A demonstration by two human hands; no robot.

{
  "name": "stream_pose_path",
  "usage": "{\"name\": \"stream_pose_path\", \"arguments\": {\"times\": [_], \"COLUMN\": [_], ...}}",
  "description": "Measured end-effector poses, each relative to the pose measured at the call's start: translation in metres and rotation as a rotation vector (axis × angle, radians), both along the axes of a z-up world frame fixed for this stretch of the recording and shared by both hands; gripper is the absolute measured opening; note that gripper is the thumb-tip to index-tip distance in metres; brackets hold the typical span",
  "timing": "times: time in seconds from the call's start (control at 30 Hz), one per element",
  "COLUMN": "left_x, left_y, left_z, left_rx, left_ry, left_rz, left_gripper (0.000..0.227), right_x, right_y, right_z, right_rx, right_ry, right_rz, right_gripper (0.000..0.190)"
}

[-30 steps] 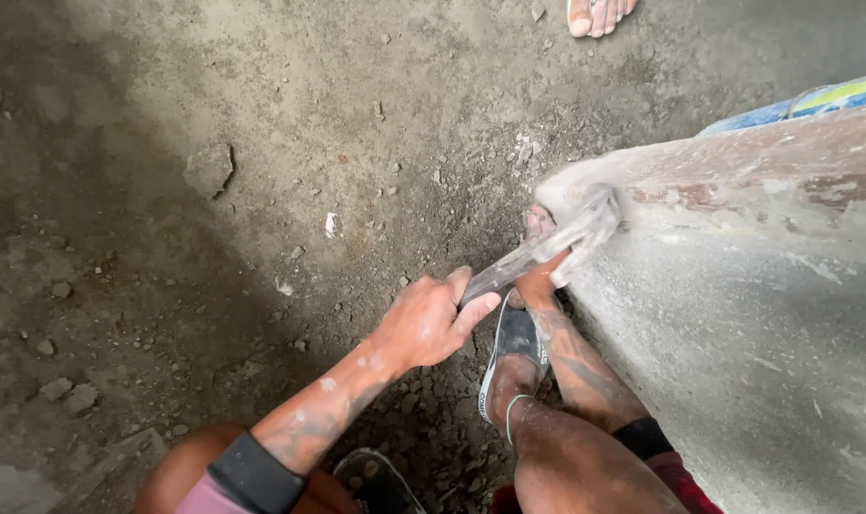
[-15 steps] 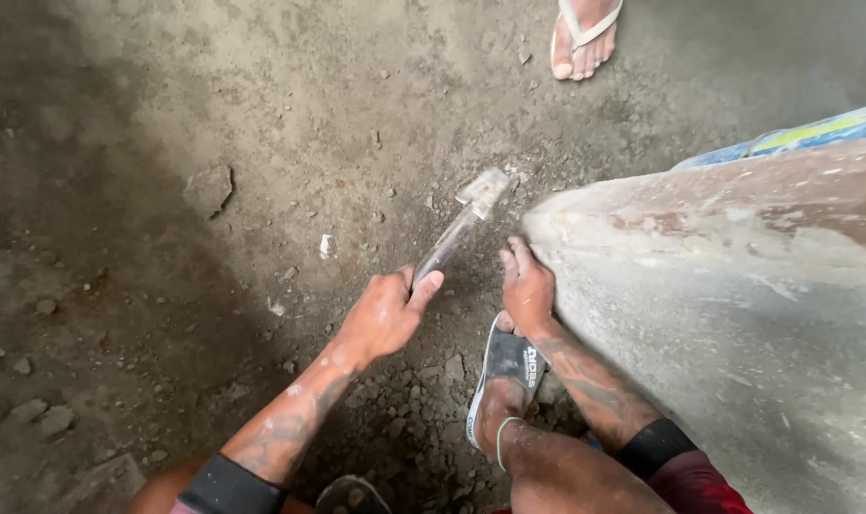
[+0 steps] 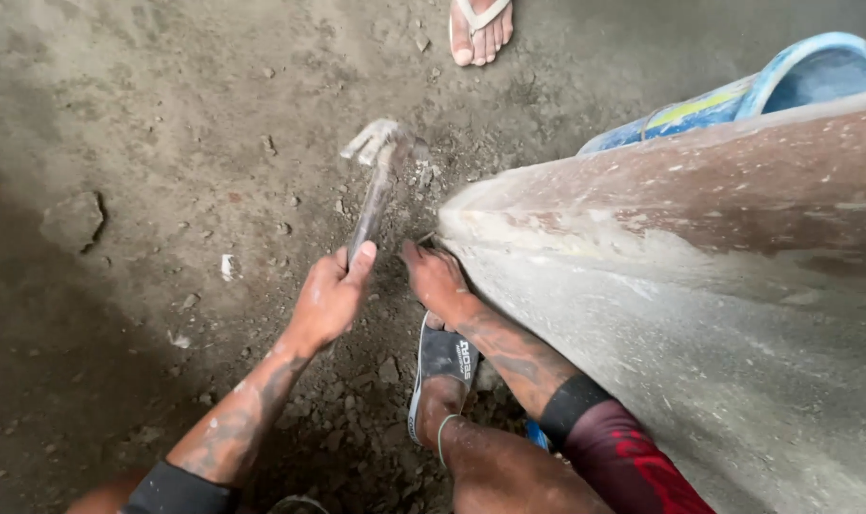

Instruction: Using a hammer and chisel to chip away at a concrete floor surface

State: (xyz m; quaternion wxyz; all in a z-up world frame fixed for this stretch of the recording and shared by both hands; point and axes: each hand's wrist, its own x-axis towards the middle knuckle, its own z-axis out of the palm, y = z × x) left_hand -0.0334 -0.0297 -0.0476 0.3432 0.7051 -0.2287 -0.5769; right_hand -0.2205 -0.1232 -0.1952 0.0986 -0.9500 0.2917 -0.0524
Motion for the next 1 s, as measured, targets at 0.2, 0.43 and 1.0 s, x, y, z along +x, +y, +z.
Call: {"name": "stream_pose_path", "arguments": {"times": [0.2,0.43,1.0], "left_x": [0.009,0.014,-0.015], "left_y": [-0.006,0.02,0.027], "left_z": [0.003,-0.006,-0.025], "left_rx": [0.043,0.063,0.108], "left_ry": [0.051,0.015,-0.076], "left_rz": [0.019,-0.012,-0.333], "left_gripper": [0.046,0.042,0.055], "right_x": [0.002,0.014,0.002], "right_y": [0.031,0.078,0.073], "right_z": [0.029,0.076,0.077], "right_rx": [0.214,0.521,0.823], "right_ry": [-0.235,-0.375,-0.407], "right_rz": [0.078,-0.144,-0.272], "right_gripper": [0.017,0.018,0.022]}}
